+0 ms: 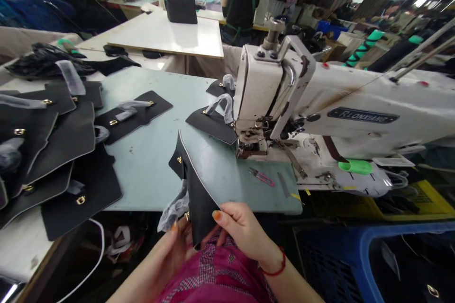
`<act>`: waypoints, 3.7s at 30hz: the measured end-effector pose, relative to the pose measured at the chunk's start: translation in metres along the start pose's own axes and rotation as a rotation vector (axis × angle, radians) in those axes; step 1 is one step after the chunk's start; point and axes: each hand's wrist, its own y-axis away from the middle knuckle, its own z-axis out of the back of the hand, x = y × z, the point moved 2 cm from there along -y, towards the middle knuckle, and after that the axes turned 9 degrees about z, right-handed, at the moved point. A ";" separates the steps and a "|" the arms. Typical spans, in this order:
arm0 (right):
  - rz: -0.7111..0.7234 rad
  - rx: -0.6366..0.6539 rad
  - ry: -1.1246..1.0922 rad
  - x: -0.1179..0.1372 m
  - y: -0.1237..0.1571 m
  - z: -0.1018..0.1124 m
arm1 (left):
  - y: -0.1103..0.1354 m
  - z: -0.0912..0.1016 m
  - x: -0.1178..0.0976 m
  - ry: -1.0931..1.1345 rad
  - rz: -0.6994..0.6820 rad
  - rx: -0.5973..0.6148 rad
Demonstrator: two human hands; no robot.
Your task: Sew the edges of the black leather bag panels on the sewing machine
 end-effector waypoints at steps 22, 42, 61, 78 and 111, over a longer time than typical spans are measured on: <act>0.108 -0.393 0.131 0.000 -0.074 0.074 | -0.115 -0.113 -0.144 -0.354 -0.275 0.023; 0.132 -0.519 0.100 -0.006 -0.084 0.076 | -0.141 -0.117 -0.159 -0.485 -0.261 0.101; 0.196 -0.681 0.160 -0.006 -0.079 0.058 | -0.134 -0.104 -0.166 -0.621 -0.098 0.153; 0.225 -0.785 0.054 -0.018 -0.095 0.049 | -0.140 -0.107 -0.175 -0.665 -0.140 0.196; 0.171 -0.758 -0.032 -0.010 -0.101 0.051 | -0.115 -0.104 -0.116 -0.264 -0.347 0.006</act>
